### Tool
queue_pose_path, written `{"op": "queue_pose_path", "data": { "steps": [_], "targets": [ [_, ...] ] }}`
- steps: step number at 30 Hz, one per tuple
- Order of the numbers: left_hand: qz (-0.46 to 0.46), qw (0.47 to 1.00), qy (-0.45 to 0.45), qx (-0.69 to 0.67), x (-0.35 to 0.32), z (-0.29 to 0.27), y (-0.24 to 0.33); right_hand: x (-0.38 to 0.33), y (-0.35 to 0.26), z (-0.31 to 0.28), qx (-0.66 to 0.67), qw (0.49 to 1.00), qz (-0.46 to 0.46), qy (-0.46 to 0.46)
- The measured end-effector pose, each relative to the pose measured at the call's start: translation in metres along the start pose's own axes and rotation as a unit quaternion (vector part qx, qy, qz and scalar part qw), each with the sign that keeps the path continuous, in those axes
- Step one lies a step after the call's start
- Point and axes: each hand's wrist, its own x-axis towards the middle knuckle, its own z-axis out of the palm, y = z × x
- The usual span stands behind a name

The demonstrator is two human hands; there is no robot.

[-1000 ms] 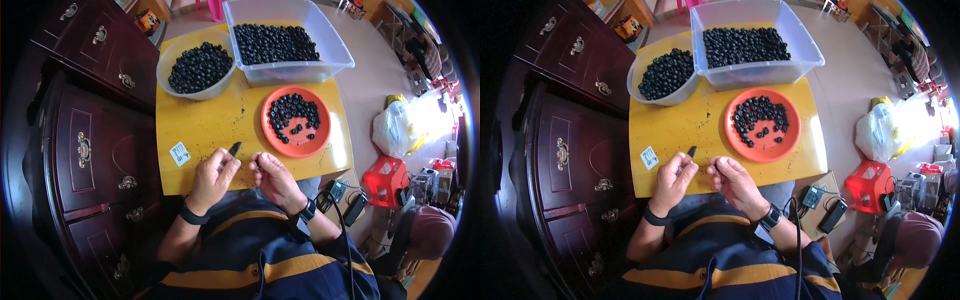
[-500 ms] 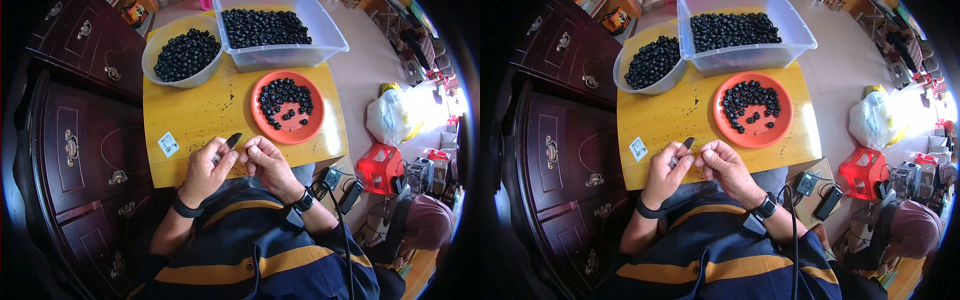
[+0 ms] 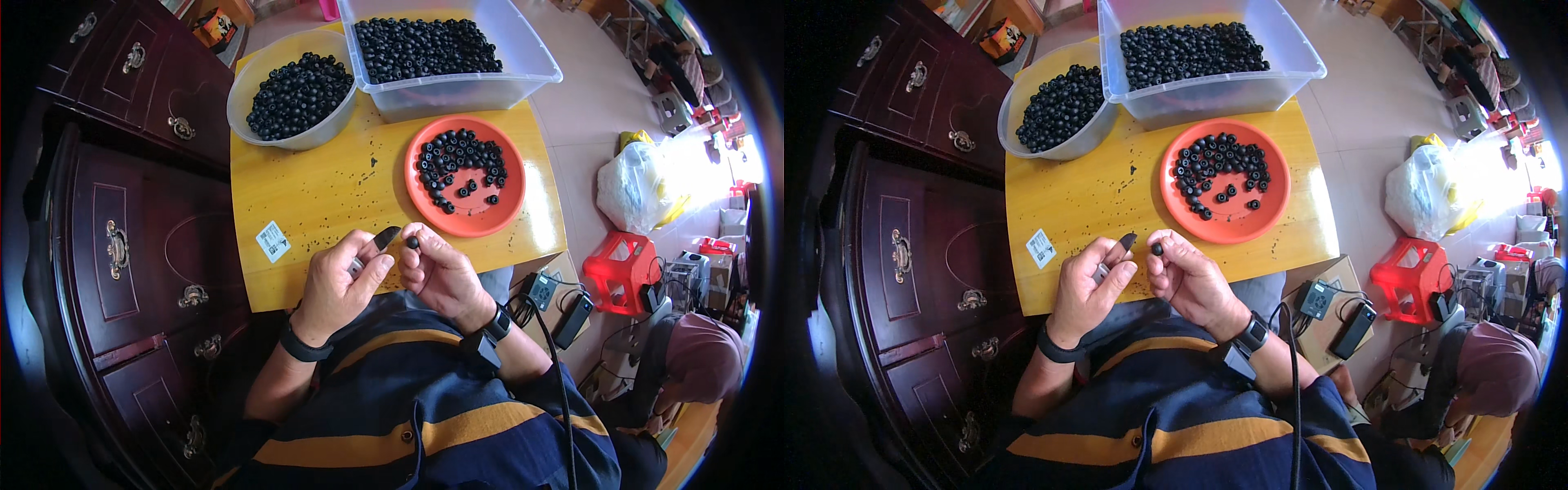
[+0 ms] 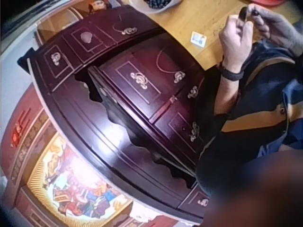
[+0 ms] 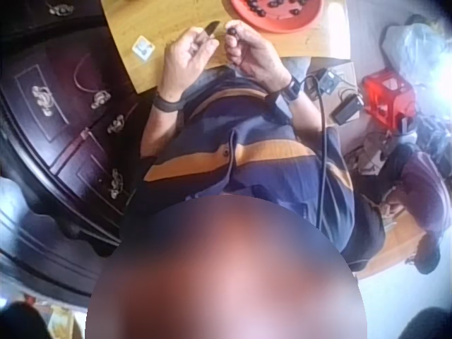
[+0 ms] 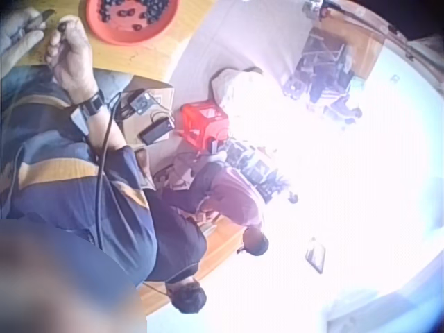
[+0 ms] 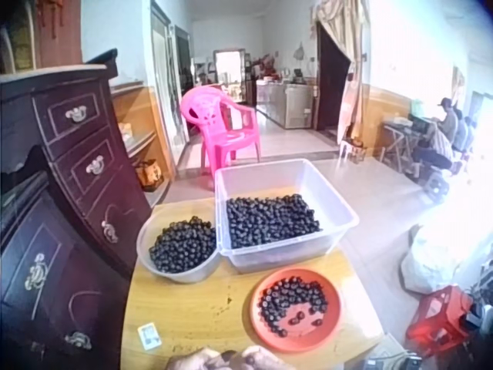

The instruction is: Using a small knife to remove pits or seeds from small black fruits and placing them on a plate.

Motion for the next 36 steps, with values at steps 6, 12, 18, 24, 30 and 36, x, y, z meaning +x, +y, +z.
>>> {"op": "queue_pose_path", "data": {
  "steps": [6, 12, 18, 24, 30, 36],
  "targets": [
    [0.020, 0.999, 0.004, 0.040, 0.005, 0.004, 0.002, 0.001, 0.002, 0.002, -0.024, 1.000, -0.004, 0.004],
    [0.036, 0.995, -0.007, 0.093, 0.010, 0.005, 0.005, 0.001, 0.002, 0.001, -0.066, 0.998, -0.005, 0.003],
    [-0.006, 0.999, -0.028, -0.034, 0.015, 0.007, 0.000, 0.001, 0.004, -0.004, -0.074, 0.997, -0.002, -0.007],
    [-0.005, 0.998, -0.041, -0.053, 0.014, 0.005, -0.008, 0.002, 0.005, -0.001, 0.003, 1.000, 0.022, 0.001],
    [0.041, 0.996, -0.026, 0.078, 0.013, 0.002, -0.006, 0.005, 0.002, 0.001, 0.001, 1.000, 0.017, 0.012],
    [0.102, 0.980, 0.004, 0.169, 0.012, 0.005, -0.005, 0.006, 0.008, -0.006, -0.002, 1.000, 0.018, 0.012]
  ]
}}
